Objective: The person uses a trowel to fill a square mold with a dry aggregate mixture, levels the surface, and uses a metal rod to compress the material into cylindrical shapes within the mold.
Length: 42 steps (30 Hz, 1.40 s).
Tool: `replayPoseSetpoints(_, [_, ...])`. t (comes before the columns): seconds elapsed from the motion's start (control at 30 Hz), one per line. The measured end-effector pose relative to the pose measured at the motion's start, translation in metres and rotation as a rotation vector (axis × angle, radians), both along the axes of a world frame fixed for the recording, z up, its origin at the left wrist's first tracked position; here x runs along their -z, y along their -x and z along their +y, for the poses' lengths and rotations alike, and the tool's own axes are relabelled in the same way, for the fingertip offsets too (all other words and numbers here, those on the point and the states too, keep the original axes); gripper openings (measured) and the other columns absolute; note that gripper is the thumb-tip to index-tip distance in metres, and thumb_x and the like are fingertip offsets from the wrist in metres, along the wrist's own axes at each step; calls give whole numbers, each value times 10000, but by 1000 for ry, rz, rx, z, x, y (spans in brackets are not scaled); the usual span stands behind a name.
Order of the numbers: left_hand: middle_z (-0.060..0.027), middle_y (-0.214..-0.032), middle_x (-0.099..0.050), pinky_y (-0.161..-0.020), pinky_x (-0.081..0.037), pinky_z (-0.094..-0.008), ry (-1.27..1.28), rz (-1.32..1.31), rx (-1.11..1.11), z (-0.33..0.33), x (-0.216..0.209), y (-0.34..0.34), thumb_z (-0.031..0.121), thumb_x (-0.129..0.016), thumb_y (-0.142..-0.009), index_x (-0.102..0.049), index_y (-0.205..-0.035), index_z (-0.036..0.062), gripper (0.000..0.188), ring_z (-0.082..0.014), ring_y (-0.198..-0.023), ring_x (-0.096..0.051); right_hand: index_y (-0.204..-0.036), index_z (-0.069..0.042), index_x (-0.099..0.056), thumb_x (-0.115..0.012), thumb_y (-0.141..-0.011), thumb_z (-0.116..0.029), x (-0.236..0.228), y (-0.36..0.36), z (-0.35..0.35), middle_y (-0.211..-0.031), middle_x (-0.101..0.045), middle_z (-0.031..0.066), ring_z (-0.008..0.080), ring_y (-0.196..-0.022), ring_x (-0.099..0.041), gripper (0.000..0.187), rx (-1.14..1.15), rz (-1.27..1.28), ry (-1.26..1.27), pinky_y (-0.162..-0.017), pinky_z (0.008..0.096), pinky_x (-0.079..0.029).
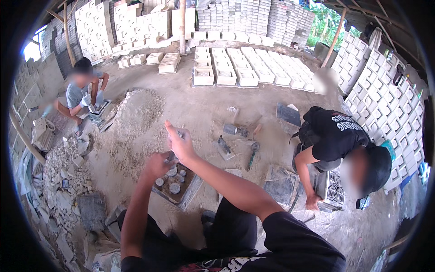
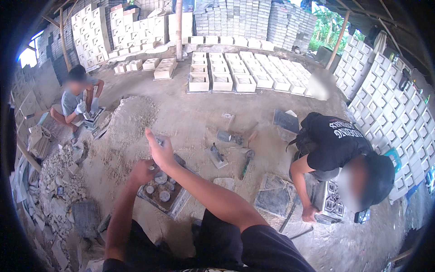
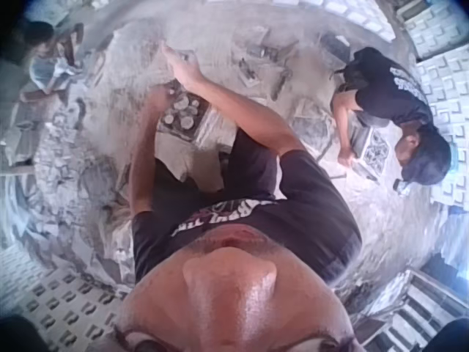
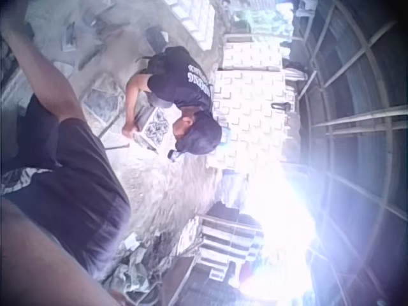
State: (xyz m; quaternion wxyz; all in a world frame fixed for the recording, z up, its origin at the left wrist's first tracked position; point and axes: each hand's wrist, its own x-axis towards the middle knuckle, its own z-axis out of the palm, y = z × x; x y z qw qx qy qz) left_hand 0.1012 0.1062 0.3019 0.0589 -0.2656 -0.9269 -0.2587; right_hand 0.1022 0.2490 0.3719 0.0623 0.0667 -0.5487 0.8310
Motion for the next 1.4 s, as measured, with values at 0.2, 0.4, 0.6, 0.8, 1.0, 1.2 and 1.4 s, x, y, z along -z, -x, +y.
replayPoseSetpoints(0.2, [-212,-819,-671,-719,-515,-464,-230,-86,80,2,40,17,352,-728,-795,-694,-944,32,354,-404,-781,-648,-522,-140,-390,-627,-935,-341,23,8,-1,-495,-358,-53,60,-446,-329,517,18,-31,-103,-443,249,-233])
replayPoseSetpoints(0.4, [-212,-961,-677,-811,-506,-442,-238,-360,197,-8,40,25,324,-759,-752,-686,-993,31,386,-376,-928,-644,-654,-124,-493,-630,-932,-309,52,17,-1,-567,-428,-33,71,-471,-371,361,153,-220,91,-439,262,-272])
replayPoseSetpoints(0.6, [-237,-1039,-654,-887,-491,-441,-124,-275,-274,-45,56,57,257,-692,-800,-648,-1083,16,375,-389,-1031,-611,-827,-96,-597,-619,-931,-219,94,6,-11,-566,-411,-33,90,-480,-377,163,290,-141,166,-431,257,-271])
replayPoseSetpoints(0.8, [-157,-680,-642,-598,-454,-345,-589,-258,-375,-54,16,52,339,-598,-919,-662,-803,-13,376,-253,-592,-590,-584,-121,-411,-560,-944,-214,99,-4,-36,-497,-323,-24,89,-403,-264,400,259,-173,-21,-408,284,-178])
replayPoseSetpoints(1.0, [-68,-760,-687,-689,-471,-276,-1041,-239,-524,-85,21,39,265,-523,-980,-664,-794,4,351,-118,-702,-616,-535,-145,-385,-580,-958,-196,108,-18,-69,-502,-350,-63,39,-434,-289,468,185,-108,-82,-422,263,-183])
replayPoseSetpoints(1.2, [-69,-805,-681,-722,-478,-269,-1071,-151,-518,-87,11,41,236,-569,-959,-635,-937,-3,248,-113,-744,-625,-569,-89,-432,-563,-969,-206,96,-15,-95,-512,-377,-46,54,-446,-316,436,91,64,-182,-428,268,-209])
replayPoseSetpoints(1.4, [-60,-811,-669,-740,-482,-263,-1068,-178,-473,-91,15,40,242,-595,-949,-628,-945,-3,247,-111,-771,-625,-609,-69,-475,-542,-976,-165,132,4,-113,-543,-421,-38,41,-482,-350,385,114,-230,-48,-435,246,-253])
